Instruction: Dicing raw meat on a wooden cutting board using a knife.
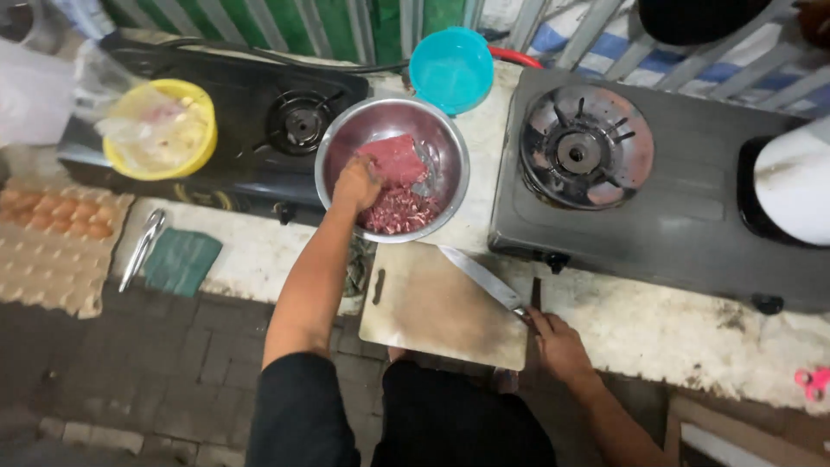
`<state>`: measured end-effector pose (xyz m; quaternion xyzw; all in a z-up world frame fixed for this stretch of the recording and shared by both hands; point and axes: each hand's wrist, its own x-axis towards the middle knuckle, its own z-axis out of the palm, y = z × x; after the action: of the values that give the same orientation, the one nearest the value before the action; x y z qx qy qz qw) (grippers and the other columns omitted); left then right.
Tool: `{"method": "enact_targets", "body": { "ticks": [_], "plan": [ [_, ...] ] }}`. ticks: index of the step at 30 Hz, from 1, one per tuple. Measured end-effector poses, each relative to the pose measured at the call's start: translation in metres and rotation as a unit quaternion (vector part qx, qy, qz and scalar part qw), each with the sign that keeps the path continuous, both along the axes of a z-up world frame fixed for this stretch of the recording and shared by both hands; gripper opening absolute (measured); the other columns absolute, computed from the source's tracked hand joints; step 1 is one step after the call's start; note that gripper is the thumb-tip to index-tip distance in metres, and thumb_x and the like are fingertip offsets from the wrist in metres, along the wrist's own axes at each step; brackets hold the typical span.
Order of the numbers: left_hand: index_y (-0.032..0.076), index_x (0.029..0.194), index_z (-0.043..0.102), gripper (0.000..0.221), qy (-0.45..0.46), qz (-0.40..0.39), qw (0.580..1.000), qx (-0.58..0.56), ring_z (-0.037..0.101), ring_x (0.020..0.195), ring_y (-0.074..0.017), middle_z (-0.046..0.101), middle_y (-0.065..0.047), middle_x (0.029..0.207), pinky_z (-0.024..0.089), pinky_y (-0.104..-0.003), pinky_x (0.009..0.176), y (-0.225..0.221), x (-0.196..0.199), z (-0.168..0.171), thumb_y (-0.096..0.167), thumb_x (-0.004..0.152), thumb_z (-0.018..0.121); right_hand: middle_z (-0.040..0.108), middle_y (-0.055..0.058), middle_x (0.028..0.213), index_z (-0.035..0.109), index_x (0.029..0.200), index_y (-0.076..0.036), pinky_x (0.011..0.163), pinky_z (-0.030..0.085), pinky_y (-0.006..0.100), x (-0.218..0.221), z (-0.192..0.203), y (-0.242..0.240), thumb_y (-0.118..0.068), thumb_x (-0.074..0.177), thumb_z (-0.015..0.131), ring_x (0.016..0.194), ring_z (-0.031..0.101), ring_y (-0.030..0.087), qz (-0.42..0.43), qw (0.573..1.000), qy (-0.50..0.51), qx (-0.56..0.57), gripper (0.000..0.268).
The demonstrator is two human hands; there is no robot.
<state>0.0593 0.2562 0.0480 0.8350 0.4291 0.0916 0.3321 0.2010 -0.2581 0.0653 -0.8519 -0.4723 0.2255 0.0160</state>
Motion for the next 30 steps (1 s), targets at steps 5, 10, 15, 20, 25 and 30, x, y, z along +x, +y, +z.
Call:
{"method": "enact_targets", "body": {
  "ticks": [5,10,15,20,25,30],
  "plan": [
    [0.006,0.147,0.037,0.068,0.151,-0.127,0.980,-0.012,0.034,0.144,-0.0327,0.039,-0.018,0.151,0.033,-0.046,0.118,0.029,0.044,0.022,0.033,0.089,0.064,0.054,0.018,0.124,0.043,0.141,-0.016,0.099,0.054,0.047,-0.012,-0.037,-0.018,-0.012,0.073,0.068,0.116,0.060,0.042,-0.040,0.991,0.068,0.105,0.073],
    [0.011,0.152,0.025,0.096,0.280,-0.136,0.947,-0.078,0.029,0.144,-0.0375,0.020,-0.024,0.158,0.031,-0.052,0.116,0.046,0.061,0.053,0.055,0.081,0.073,0.063,0.008,0.131,0.053,0.133,-0.023,0.091,0.050,0.039,-0.074,-0.007,-0.050,-0.009,0.077,0.064,0.116,0.064,0.030,-0.291,0.942,0.165,-0.001,0.059],
    [0.011,0.155,0.023,0.103,0.344,-0.128,0.919,-0.146,0.020,0.148,-0.0395,0.014,-0.025,0.160,0.027,-0.053,0.119,0.051,0.069,0.086,0.055,0.079,0.077,0.068,0.016,0.127,0.058,0.134,0.000,0.105,0.044,0.031,-0.154,-0.093,-0.166,-0.003,0.076,0.072,0.119,0.063,0.020,-0.413,0.866,0.171,0.225,0.060],
    [0.002,0.142,0.041,0.103,0.329,-0.122,0.929,-0.118,0.056,0.126,-0.0295,0.057,-0.011,0.138,0.052,-0.040,0.098,0.056,0.083,0.066,0.048,0.065,0.090,0.068,0.009,0.079,0.070,0.110,-0.008,0.070,0.045,0.027,-0.203,-0.057,-0.142,0.003,0.067,0.070,0.073,0.057,0.016,-0.574,0.772,0.176,0.207,0.045],
    [0.002,0.141,0.039,0.089,0.318,-0.182,0.926,-0.090,0.055,0.124,-0.0334,0.050,-0.018,0.140,0.049,-0.042,0.099,0.049,0.083,0.066,0.038,0.073,0.084,0.050,0.006,0.069,0.066,0.091,-0.004,0.059,0.037,0.026,-0.208,-0.041,-0.122,0.004,0.072,0.065,0.064,0.043,0.014,-0.565,0.749,0.195,0.284,0.020],
    [0.004,0.131,0.049,0.069,0.266,-0.169,0.947,-0.064,0.058,0.120,-0.0315,0.058,-0.017,0.131,0.048,-0.039,0.101,0.038,0.074,0.079,0.025,0.074,0.082,0.044,0.009,0.068,0.062,0.085,-0.001,0.059,0.035,0.034,-0.200,0.011,-0.073,0.001,0.079,0.065,0.063,0.041,0.019,-0.611,0.735,0.207,0.209,0.007]
  ]
}}
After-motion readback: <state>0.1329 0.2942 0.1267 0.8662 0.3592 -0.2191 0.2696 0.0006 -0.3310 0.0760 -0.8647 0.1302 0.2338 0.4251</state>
